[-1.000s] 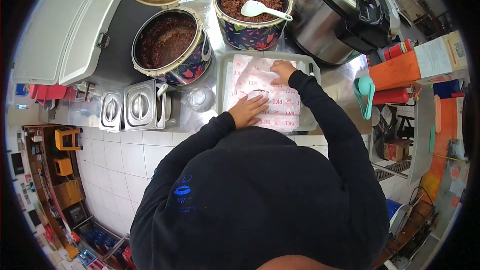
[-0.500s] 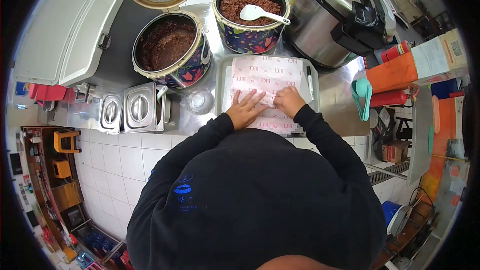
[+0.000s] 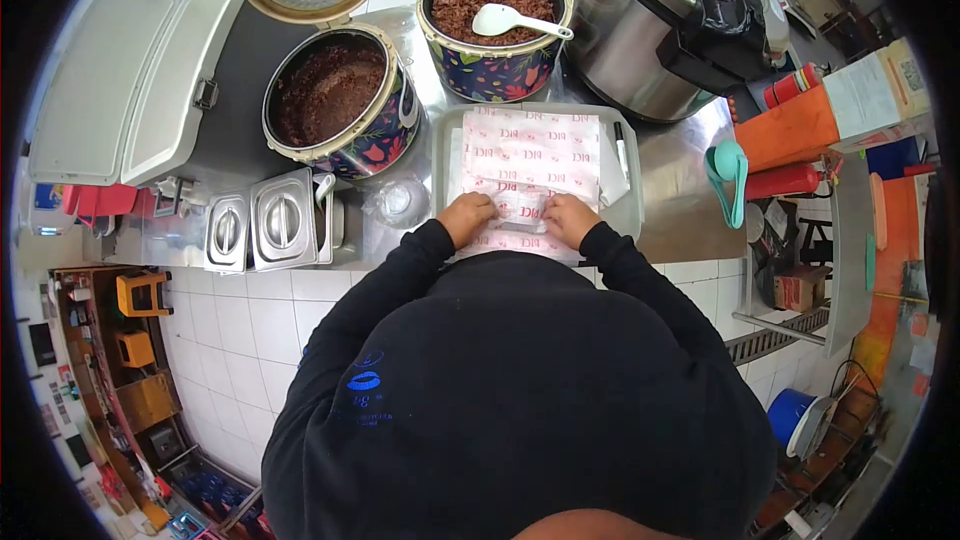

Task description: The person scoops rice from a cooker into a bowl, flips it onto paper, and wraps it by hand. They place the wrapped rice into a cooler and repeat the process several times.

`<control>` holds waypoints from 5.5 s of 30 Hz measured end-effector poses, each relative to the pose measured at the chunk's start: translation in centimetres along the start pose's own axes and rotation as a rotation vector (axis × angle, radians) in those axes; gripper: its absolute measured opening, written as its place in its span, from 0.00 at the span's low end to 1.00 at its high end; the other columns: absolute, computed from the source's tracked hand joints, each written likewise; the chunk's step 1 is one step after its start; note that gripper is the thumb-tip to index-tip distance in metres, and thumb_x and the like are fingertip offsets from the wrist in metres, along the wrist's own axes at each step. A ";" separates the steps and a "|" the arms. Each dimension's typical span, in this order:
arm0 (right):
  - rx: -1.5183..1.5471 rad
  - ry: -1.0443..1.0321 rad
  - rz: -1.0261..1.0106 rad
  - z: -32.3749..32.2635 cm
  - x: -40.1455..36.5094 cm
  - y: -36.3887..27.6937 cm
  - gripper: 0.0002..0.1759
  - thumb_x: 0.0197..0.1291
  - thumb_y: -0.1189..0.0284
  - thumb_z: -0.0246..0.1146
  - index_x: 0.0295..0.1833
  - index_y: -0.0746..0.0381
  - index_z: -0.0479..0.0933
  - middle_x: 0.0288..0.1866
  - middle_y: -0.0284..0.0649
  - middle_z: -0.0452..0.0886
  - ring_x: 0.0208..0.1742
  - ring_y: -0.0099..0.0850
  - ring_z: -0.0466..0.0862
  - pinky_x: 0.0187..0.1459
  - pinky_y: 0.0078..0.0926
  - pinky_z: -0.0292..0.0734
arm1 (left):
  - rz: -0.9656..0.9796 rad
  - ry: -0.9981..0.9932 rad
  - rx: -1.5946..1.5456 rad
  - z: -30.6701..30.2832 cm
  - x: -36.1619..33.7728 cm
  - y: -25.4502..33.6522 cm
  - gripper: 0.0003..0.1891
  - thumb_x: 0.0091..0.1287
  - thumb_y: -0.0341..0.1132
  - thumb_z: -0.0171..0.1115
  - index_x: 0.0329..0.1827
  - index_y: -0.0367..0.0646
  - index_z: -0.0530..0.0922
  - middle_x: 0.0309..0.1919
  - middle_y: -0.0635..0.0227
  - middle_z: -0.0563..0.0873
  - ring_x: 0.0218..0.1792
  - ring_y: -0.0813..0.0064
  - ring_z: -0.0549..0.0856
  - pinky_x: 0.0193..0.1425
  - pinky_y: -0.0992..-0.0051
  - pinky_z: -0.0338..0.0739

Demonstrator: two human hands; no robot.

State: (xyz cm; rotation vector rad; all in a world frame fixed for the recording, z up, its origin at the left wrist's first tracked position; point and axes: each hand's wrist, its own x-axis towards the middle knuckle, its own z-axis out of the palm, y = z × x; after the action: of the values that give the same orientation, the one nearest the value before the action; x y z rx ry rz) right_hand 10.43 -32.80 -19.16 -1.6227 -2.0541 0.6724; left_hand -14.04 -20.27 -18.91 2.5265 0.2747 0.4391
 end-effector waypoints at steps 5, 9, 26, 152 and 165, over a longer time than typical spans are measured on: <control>-0.132 0.154 0.069 0.7 -0.5 -1.1 0.08 0.46 0.71 0.62 0.34 0.62 0.80 0.36 0.46 0.79 0.42 0.44 0.79 0.46 0.36 0.74 | -0.096 -0.052 -0.154 0.0 0.6 0.6 0.08 0.52 0.26 0.62 0.36 0.39 0.79 0.35 0.58 0.81 0.41 0.55 0.80 0.48 0.65 0.75; -0.040 0.036 0.119 1.0 0.3 1.2 0.08 0.50 0.73 0.60 0.38 0.61 0.79 0.31 0.48 0.80 0.37 0.47 0.80 0.42 0.40 0.75 | -0.201 -0.018 -0.127 0.9 1.0 -1.6 0.06 0.54 0.29 0.62 0.33 0.38 0.79 0.30 0.56 0.81 0.38 0.54 0.81 0.45 0.64 0.76; 0.118 -0.115 0.565 0.0 3.4 2.6 0.14 0.42 0.65 0.68 0.27 0.66 0.82 0.24 0.49 0.83 0.27 0.38 0.85 0.39 0.31 0.81 | -0.540 0.065 -0.012 2.7 2.7 -1.3 0.11 0.49 0.39 0.67 0.30 0.40 0.83 0.25 0.55 0.84 0.29 0.58 0.84 0.37 0.67 0.78; -0.587 0.086 0.049 -22.0 34.7 1.9 0.20 0.62 0.54 0.54 0.38 0.58 0.82 0.34 0.48 0.83 0.39 0.47 0.82 0.43 0.46 0.75 | -0.585 0.809 -1.349 -13.6 10.8 -3.6 0.39 0.57 0.29 0.70 0.68 0.50 0.54 0.52 0.66 0.74 0.53 0.72 0.75 0.53 0.69 0.76; -0.083 -0.198 0.133 -19.4 35.9 4.6 0.22 0.59 0.54 0.61 0.39 0.63 0.84 0.30 0.50 0.84 0.31 0.38 0.83 0.41 0.34 0.76 | -0.413 0.978 -1.160 -15.9 12.5 -2.4 0.38 0.55 0.25 0.71 0.65 0.44 0.57 0.52 0.63 0.75 0.52 0.73 0.77 0.54 0.71 0.75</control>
State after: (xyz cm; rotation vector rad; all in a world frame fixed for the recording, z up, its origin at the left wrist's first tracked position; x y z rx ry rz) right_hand 17.90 5.17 -5.36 -1.8172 -2.1506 0.8332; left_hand -8.49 -6.98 -4.51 0.9659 0.6395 1.1970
